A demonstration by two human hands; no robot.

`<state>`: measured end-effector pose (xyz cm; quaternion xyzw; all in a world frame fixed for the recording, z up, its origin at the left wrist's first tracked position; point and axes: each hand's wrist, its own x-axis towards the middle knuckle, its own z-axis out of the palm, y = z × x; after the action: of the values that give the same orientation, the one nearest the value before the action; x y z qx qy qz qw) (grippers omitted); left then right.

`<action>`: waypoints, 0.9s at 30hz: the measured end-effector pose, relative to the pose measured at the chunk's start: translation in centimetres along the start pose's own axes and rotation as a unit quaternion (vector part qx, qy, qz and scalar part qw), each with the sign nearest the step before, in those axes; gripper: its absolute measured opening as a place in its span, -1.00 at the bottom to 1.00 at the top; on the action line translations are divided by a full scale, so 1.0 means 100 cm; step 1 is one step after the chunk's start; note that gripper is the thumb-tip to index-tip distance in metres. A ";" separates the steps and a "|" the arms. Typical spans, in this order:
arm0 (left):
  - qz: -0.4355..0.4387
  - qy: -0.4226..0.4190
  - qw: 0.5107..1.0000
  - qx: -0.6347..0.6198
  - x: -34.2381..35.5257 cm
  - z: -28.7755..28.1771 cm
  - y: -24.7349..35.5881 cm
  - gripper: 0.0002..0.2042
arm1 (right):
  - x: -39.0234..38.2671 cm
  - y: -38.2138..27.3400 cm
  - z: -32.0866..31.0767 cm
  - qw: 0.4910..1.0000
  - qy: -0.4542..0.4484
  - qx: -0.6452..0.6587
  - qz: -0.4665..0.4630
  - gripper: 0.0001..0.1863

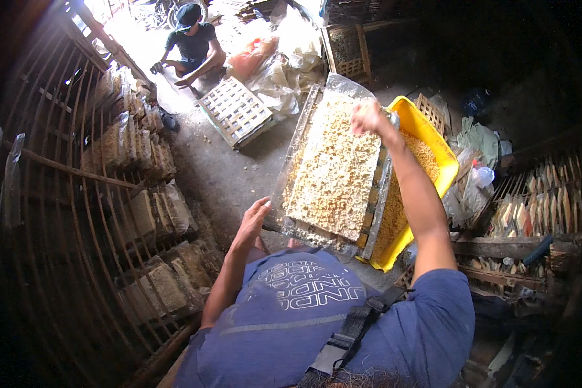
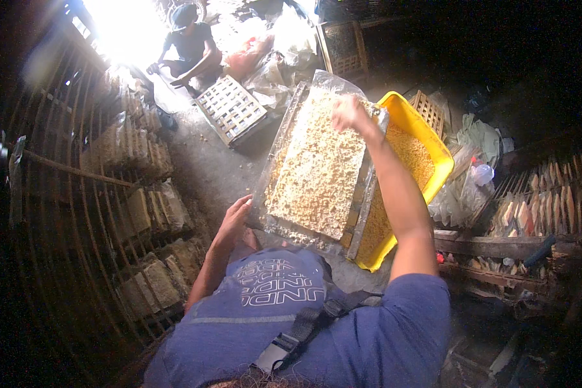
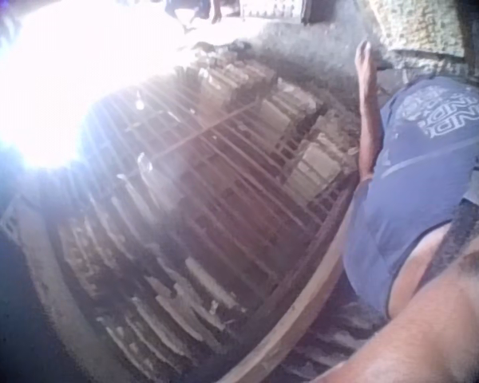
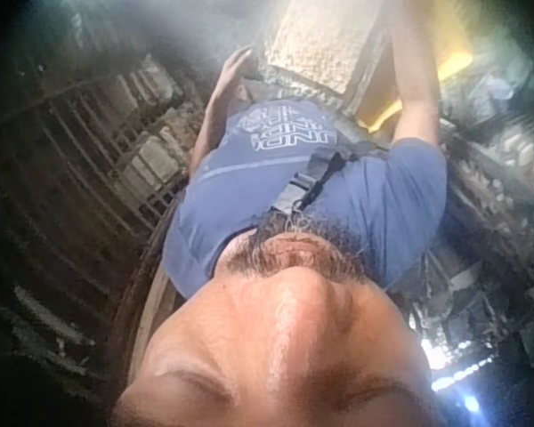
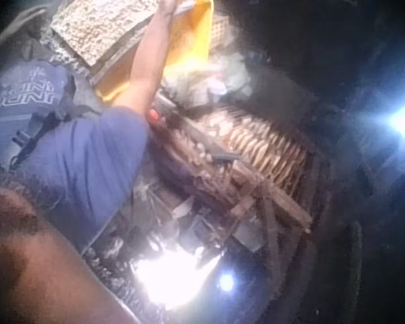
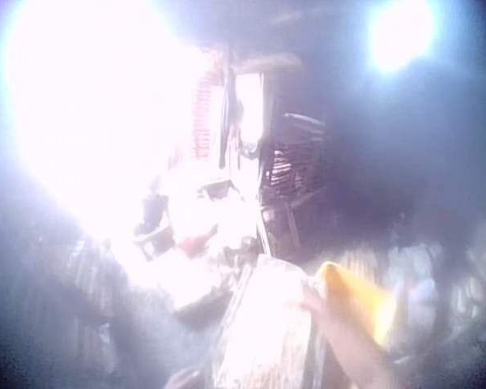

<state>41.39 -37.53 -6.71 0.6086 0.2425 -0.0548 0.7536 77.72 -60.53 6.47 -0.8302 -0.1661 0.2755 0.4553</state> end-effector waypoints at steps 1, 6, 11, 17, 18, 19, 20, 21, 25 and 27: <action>0.003 -0.008 1.000 -0.010 0.004 0.001 -0.003 -0.49 | -0.021 0.028 0.010 0.995 -0.097 0.015 0.022 -0.86; -0.001 0.003 1.000 0.015 0.030 0.002 -0.007 -0.46 | -0.131 0.049 0.039 0.989 0.126 -0.081 -0.004 -0.72; -0.005 0.027 0.999 0.037 0.069 0.010 -0.019 -0.50 | -0.212 0.074 0.066 0.965 0.220 0.097 -0.106 -0.60; 0.015 0.130 0.988 0.080 0.105 0.035 -0.019 -0.50 | -0.231 0.194 0.086 0.931 0.355 0.020 0.078 -0.43; 0.007 0.145 0.985 0.099 0.104 0.037 -0.015 -0.49 | -0.233 0.203 0.105 0.925 0.339 0.086 0.146 -0.32; -0.002 0.158 0.980 0.117 0.100 0.040 -0.007 -0.49 | -0.237 0.203 0.127 0.911 0.320 0.151 0.213 -0.22; 0.000 0.163 0.980 0.111 0.091 0.048 0.010 -0.47 | -0.238 0.196 0.142 0.888 0.379 0.173 0.193 -0.17; 0.029 0.172 0.979 0.104 0.091 0.041 -0.003 -0.47 | -0.237 0.183 0.154 0.867 0.428 0.193 0.167 -0.12; 0.006 0.183 0.979 0.090 0.047 0.049 0.010 -0.46 | -0.253 0.150 0.146 0.832 0.452 0.262 0.186 -0.27; -0.003 0.208 0.971 0.115 0.041 0.038 0.005 -0.42 | -0.246 0.160 0.145 0.846 0.444 0.237 0.176 -0.30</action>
<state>46.28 -40.08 -7.46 0.6886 0.3882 0.0433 0.6110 49.77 -72.34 -5.86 -0.7460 0.2734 -0.0164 0.6070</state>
